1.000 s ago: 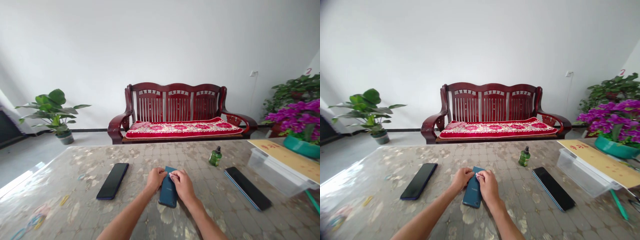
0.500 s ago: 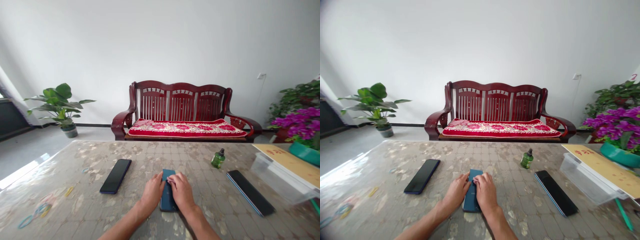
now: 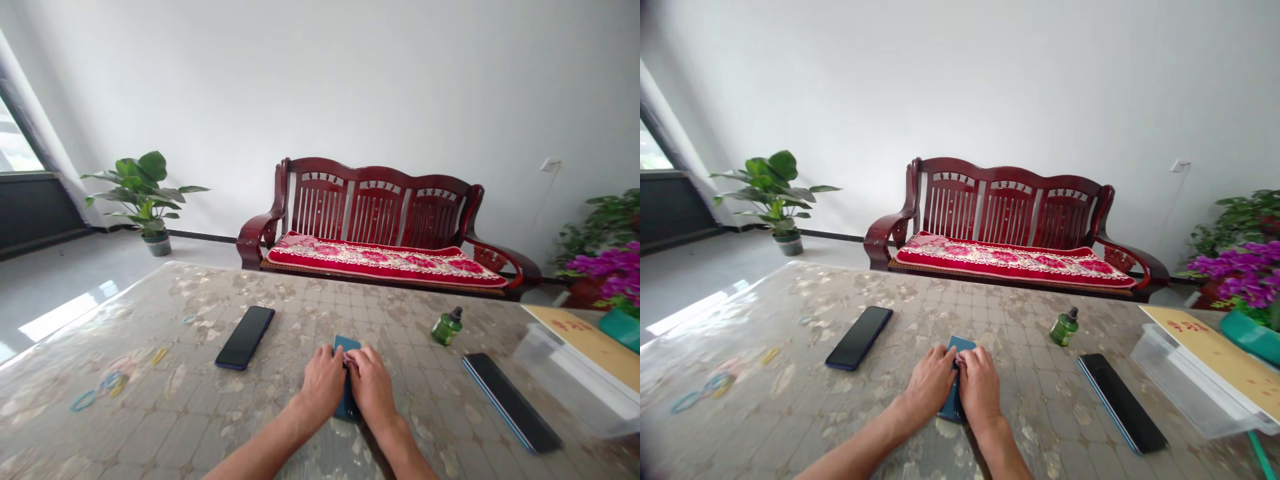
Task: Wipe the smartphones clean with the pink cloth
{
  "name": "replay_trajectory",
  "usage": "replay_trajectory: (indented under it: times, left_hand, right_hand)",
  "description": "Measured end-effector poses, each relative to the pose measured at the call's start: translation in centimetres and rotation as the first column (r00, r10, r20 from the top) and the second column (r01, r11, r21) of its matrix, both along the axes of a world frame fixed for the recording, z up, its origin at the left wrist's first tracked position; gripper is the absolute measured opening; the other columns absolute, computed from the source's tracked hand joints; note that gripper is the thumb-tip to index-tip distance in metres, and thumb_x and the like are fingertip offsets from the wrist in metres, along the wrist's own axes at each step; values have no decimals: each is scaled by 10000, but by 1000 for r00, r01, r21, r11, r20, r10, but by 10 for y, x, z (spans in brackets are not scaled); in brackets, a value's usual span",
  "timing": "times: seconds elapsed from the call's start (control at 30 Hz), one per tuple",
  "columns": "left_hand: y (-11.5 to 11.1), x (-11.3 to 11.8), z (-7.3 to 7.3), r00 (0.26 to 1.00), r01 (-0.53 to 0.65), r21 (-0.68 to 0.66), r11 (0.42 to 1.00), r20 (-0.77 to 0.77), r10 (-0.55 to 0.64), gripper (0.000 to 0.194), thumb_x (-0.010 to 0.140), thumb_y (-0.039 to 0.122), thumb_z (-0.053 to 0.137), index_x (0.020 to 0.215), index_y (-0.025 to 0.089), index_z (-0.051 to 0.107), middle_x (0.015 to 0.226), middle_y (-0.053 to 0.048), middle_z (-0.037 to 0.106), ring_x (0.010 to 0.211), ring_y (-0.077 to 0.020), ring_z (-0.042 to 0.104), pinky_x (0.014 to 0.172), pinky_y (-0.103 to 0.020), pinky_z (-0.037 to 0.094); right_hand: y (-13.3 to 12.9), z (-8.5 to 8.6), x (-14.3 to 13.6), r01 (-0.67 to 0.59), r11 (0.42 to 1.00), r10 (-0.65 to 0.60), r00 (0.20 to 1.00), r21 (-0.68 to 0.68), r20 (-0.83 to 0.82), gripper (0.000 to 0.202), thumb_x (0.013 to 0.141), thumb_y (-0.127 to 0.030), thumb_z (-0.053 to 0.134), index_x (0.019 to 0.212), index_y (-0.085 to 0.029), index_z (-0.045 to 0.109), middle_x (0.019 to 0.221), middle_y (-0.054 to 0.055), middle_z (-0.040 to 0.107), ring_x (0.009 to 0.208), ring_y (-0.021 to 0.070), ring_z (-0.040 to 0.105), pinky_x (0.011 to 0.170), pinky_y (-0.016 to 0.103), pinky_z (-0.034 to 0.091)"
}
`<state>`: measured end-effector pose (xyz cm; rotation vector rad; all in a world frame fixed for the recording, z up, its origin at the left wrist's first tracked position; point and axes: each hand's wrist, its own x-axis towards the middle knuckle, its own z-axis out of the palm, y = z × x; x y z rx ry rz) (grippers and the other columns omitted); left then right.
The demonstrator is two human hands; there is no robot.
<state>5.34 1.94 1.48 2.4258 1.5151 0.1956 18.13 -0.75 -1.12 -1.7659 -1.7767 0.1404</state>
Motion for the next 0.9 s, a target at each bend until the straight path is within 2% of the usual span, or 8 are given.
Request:
replay_trajectory:
  times: [0.17, 0.4, 0.47, 0.57, 0.7, 0.8, 0.9]
  left_hand:
    - [-2, -3, -1, 1000, 11, -4, 1000, 20, -11, 436, 924, 156, 438, 1345, 114, 546, 1247, -152, 609, 1162, -290, 553, 1016, -391, 433]
    - [-7, -25, 5, 980, 161, -64, 985, 130, -151, 297, 900, 213, 535, 1154, 135, 668, 1199, -134, 649, 1119, -278, 587, 1039, -390, 417]
    - [-11, -35, 1, 965, 208, -79, 975, 177, -192, 343, 860, 284, 630, 1177, 156, 661, 1280, -125, 614, 1196, -285, 544, 1071, -379, 390]
    - [-17, -46, -8, 951, 249, -82, 965, 209, -228, 532, 758, 340, 758, 1247, 183, 620, 1411, -125, 514, 1276, -300, 475, 1098, -377, 363]
    - [-25, -49, -15, 944, 269, -60, 961, 212, -252, 446, 816, 279, 699, 1245, 204, 605, 1417, -98, 500, 1255, -282, 478, 1088, -369, 372]
    - [-29, -45, -17, 945, 269, -32, 963, 200, -258, 337, 853, 297, 664, 1175, 201, 629, 1323, -85, 561, 1171, -277, 518, 1039, -368, 415]
    - [-29, -39, -17, 949, 267, -6, 964, 174, -262, 341, 864, 324, 661, 1175, 192, 621, 1297, -89, 569, 1145, -283, 521, 1020, -379, 433]
  right_hand:
    - [1, 1, 0, -7, 1000, 7, 999, -14, 37, 245, 941, -207, 462, 918, -246, 703, 930, 47, 652, 921, 190, 603, 820, 258, 438]
    - [4, 7, 4, -47, 997, 53, 994, -65, 92, 229, 932, -187, 484, 918, -255, 702, 945, 35, 654, 932, 186, 607, 822, 250, 430]
    - [3, 10, 7, -91, 992, 98, 992, -87, 82, 241, 930, -171, 476, 917, -257, 701, 950, 30, 653, 940, 178, 608, 828, 240, 429]
    - [-3, 11, 12, -152, 980, 164, 982, -127, 90, 256, 934, -155, 460, 915, -255, 695, 957, 25, 650, 945, 169, 607, 836, 230, 426]
    - [-7, 12, 19, -129, 979, 154, 975, -157, 157, 261, 933, -130, 453, 913, -247, 685, 954, 26, 649, 939, 167, 608, 835, 231, 417]
    - [7, 15, 23, -68, 986, 98, 974, -149, 206, 252, 938, -129, 460, 926, -236, 689, 964, 38, 659, 951, 171, 609, 843, 233, 413]
    - [30, 18, 25, -35, 992, 62, 973, -125, 224, 262, 944, -124, 459, 907, -229, 696, 967, 48, 671, 932, 160, 616, 855, 224, 413]
